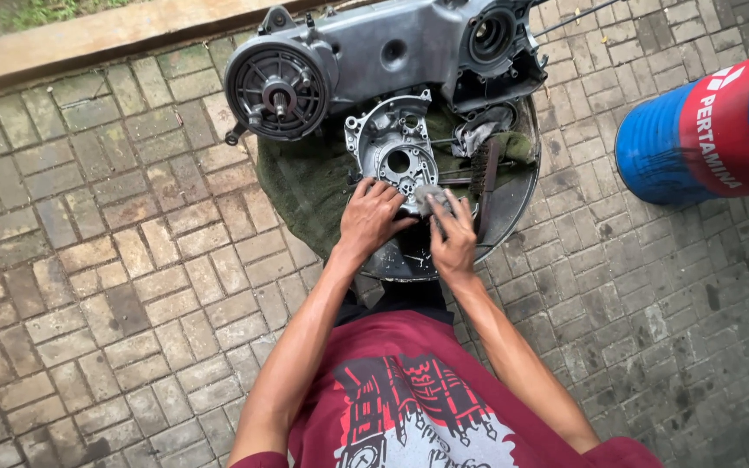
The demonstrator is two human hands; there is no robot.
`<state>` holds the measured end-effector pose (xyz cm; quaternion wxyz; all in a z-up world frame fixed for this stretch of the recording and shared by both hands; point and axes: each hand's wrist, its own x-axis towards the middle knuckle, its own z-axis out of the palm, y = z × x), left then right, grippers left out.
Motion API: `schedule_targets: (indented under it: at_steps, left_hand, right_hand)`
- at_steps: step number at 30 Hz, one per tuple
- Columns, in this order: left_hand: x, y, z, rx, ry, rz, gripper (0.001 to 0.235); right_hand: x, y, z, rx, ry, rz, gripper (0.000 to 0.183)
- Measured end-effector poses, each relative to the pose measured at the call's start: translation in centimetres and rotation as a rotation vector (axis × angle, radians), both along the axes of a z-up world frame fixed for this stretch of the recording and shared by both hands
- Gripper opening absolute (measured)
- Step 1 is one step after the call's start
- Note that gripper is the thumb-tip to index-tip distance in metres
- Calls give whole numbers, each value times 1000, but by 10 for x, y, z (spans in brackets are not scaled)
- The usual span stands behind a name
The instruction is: The person scrubs a disassembled motorcycle engine casing with a wire brush, focusing on the internal surfaces and crevices. They rotate the metal part to access different areas and use a cloth to wipe away debris and residue.
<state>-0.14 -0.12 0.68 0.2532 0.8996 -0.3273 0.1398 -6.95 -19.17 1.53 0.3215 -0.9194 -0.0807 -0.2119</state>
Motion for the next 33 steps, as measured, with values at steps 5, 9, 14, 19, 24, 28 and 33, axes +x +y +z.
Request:
schedule_targets:
  at_steps: [5, 9, 14, 19, 24, 28, 33]
  left_hand:
    - [2, -1, -3, 14, -4, -3, 40]
    - [1, 0, -4, 21, 6, -13, 40]
    - [-7, 2, -1, 30, 5, 9, 40]
    - [0, -2, -6, 20, 4, 24, 40]
    - [-1, -1, -4, 42, 23, 23, 38]
    - [-2, 0, -1, 8, 23, 10, 38]
    - [-3, 2, 4, 19, 15, 25, 40]
  right_hand:
    - [-17, -4, 20, -142, 61, 64, 43]
    - [-25, -3, 23, -317, 163, 59, 56]
    - [-15, 6, 23, -387, 276, 22, 69]
    - [-31, -6, 19, -327, 325, -3, 66]
    - [1, -6, 34, -208, 268, 66, 58]
    - [-47, -49, -16, -115, 123, 6, 25]
    - [-90, -81, -50, 394, 466, -426, 24]
